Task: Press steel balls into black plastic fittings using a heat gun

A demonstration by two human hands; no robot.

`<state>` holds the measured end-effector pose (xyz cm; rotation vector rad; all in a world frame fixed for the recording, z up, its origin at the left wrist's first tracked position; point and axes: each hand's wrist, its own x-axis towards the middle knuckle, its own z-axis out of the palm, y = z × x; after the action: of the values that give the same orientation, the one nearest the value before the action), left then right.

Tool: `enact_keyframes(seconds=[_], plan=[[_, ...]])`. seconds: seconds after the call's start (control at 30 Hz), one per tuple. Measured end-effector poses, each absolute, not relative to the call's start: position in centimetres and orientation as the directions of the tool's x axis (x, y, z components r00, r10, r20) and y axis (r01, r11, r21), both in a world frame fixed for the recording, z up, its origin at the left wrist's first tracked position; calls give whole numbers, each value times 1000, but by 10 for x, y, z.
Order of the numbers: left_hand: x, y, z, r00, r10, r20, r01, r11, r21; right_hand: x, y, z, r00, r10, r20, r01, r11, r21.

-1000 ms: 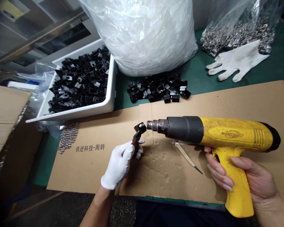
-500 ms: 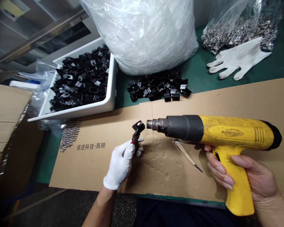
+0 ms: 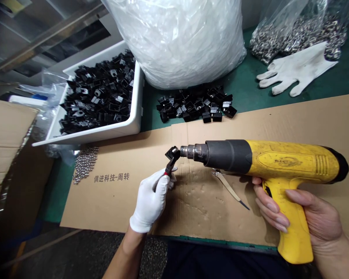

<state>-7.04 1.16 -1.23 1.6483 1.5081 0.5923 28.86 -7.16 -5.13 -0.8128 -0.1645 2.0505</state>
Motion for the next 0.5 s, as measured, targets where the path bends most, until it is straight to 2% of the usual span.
enact_keyframes(seconds=[0.5], plan=[[-67,12,-9,196,969,-150,614,-2,789,289,-72,-52,-395,802,-449,-717,-574,-396]])
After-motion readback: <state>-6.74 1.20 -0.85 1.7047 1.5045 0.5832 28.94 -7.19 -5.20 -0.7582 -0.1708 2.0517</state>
